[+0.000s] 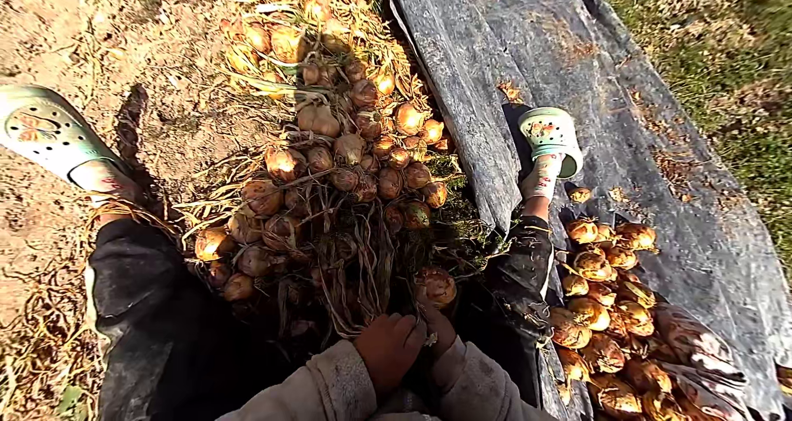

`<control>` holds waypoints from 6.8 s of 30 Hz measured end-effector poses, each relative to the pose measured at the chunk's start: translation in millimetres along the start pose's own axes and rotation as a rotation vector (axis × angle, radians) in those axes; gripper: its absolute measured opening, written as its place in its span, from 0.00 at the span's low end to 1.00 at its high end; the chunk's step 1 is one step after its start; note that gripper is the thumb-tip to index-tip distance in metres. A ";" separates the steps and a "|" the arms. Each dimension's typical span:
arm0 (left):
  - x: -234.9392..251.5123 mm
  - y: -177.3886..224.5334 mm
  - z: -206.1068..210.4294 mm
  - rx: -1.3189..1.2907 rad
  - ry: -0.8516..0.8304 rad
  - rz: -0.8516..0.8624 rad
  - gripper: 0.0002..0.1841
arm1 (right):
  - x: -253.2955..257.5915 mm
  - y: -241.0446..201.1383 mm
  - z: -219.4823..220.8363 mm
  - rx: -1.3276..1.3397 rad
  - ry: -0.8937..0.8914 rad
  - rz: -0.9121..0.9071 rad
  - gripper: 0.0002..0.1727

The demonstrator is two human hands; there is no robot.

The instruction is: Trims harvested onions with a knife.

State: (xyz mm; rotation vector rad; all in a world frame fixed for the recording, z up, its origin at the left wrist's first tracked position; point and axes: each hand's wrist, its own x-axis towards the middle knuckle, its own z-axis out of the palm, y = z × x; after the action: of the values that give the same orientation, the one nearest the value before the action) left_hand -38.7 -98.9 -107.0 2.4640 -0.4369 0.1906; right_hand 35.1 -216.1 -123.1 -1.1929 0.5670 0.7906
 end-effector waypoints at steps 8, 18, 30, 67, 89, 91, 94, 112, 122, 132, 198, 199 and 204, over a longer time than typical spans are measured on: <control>19.2 -42.5 -54.8 0.026 -0.337 -0.302 0.13 | -18.0 -45.4 -25.8 -0.063 -0.260 -0.090 0.31; -5.9 -89.4 -87.3 0.221 -0.704 -0.439 0.37 | -27.5 -200.1 -136.2 0.083 0.447 -0.927 0.38; 9.1 -67.8 -79.3 0.272 -0.980 -0.743 0.28 | -19.3 -90.8 -41.8 -0.295 0.131 -0.587 0.24; 19.3 -37.8 -70.4 0.124 0.440 -0.272 0.12 | -29.0 -51.4 -20.7 -0.313 -0.187 -0.086 0.19; 107.4 32.0 -9.1 -0.020 -0.001 0.050 0.08 | -25.3 -73.3 -50.1 -0.125 0.204 -0.653 0.13; 134.0 33.3 -15.2 -0.072 -0.107 0.121 0.07 | -33.3 -89.8 -64.8 -0.141 0.216 -0.775 0.11; 176.3 31.5 -21.6 -0.033 -0.216 0.285 0.10 | -38.1 -108.2 -89.3 -0.299 0.256 -0.956 0.11; 89.8 -67.6 -27.3 0.198 -0.576 0.191 0.40 | -50.4 -181.7 -176.5 -0.138 0.916 -0.852 0.29; 72.3 -48.1 2.0 0.125 -1.094 -0.772 0.21 | -15.0 -107.8 -96.4 -0.350 0.364 -0.882 0.16; 63.2 -35.1 29.4 0.069 -0.942 -0.757 0.36 | -18.8 -78.0 -84.0 -0.776 0.163 -0.626 0.21; 71.2 42.2 16.7 -0.120 0.069 -0.106 0.10 | -23.5 -34.6 -62.7 0.113 0.071 -0.476 0.09; 83.2 44.8 15.6 -0.201 -0.005 -0.113 0.10 | -22.4 -37.4 -69.8 0.033 0.119 -0.615 0.10; 162.0 63.1 9.6 -0.323 -0.136 0.016 0.10 | -35.5 -87.0 -108.5 -0.152 0.351 -1.059 0.12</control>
State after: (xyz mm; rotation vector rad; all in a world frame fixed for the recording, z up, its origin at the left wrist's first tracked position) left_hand 90.8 -195.0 -41.0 2.1630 -0.5032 -0.0402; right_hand 83.9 -342.6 -76.0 -1.5468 0.0886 -0.2877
